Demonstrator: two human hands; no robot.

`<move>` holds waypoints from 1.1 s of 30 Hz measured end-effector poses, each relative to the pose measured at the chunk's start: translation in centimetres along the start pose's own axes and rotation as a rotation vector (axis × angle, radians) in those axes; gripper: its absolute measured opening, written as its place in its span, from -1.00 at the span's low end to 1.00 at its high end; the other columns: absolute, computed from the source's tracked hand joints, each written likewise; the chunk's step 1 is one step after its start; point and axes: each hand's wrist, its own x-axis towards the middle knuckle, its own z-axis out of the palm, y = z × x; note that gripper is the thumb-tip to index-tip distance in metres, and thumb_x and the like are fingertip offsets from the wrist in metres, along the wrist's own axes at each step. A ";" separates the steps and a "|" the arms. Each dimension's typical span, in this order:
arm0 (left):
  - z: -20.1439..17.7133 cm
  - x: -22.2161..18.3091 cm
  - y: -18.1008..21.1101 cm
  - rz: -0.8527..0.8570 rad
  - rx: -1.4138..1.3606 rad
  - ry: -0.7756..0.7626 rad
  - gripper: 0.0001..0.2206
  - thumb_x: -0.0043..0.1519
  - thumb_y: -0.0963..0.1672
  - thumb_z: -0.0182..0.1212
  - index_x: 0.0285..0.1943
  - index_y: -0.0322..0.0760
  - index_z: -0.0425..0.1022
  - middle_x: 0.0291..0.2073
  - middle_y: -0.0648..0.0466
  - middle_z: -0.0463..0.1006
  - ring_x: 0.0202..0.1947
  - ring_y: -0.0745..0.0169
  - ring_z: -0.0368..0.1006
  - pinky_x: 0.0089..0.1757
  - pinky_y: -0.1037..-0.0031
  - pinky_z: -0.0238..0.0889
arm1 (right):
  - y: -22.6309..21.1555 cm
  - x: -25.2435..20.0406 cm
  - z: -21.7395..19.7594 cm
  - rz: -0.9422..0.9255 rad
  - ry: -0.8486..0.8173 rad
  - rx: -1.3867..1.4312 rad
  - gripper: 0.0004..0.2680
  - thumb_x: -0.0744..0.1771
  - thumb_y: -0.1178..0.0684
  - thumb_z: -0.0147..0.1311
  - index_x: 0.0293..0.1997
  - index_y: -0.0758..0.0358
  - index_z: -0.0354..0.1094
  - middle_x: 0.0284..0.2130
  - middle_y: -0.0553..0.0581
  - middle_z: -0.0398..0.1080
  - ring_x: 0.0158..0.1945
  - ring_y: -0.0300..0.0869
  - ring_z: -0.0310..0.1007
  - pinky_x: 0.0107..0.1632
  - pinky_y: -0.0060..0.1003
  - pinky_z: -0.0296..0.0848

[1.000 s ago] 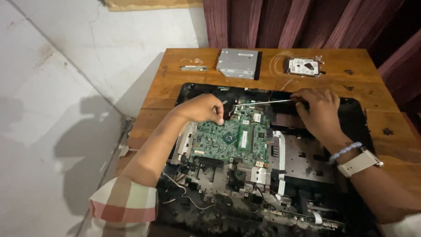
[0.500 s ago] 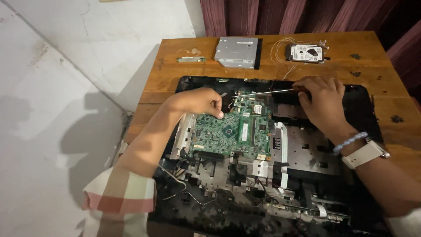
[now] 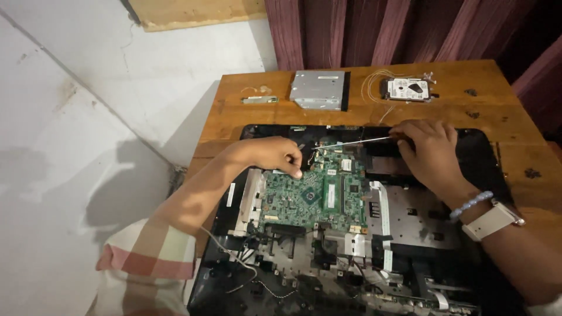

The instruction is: Repairing internal components of a computer by manipulating cables and using a screwdriver.

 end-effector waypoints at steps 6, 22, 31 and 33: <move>-2.8 -3.5 4.0 -0.098 -0.096 0.246 -0.85 0.34 -0.06 0.15 0.01 -0.06 0.54 0.01 0.14 0.60 0.05 0.26 0.51 0.06 0.40 0.41 | 0.2 0.0 0.3 -0.015 0.030 -0.007 -0.83 0.36 0.12 0.08 0.03 -0.04 0.48 0.05 -0.07 0.49 0.22 0.02 0.36 0.24 0.03 0.03; -6.5 4.9 -12.8 -0.551 0.362 0.792 -0.69 0.26 -0.07 0.26 0.11 -0.31 0.61 -0.04 -0.14 0.65 0.07 -0.23 0.56 0.01 -0.12 0.42 | 0.1 0.6 -0.3 0.243 -0.013 0.095 -0.85 0.44 -0.04 0.12 0.08 0.09 0.46 -0.22 0.08 0.49 0.06 0.06 0.41 0.31 0.09 0.11; -5.7 0.0 -4.2 -0.332 0.434 0.884 -0.83 0.35 -0.11 0.24 -0.30 -0.24 0.59 -0.38 -0.13 0.62 -0.28 -0.21 0.55 -0.28 0.03 0.30 | 2.8 0.3 2.7 0.049 -0.012 -0.082 -0.83 0.41 -0.05 0.09 0.10 0.02 0.42 -0.14 0.16 0.48 0.00 0.23 0.39 -0.08 0.17 0.20; -3.6 -4.0 2.9 0.083 0.300 0.915 -0.81 0.34 -0.10 0.32 0.02 -0.31 0.63 -0.08 -0.11 0.63 -0.14 -0.09 0.57 -0.17 0.15 0.40 | 3.4 0.0 3.2 -0.018 0.071 -0.067 -0.79 0.44 0.00 0.13 0.23 0.03 0.47 -0.10 0.16 0.53 0.05 0.28 0.31 0.05 0.12 0.13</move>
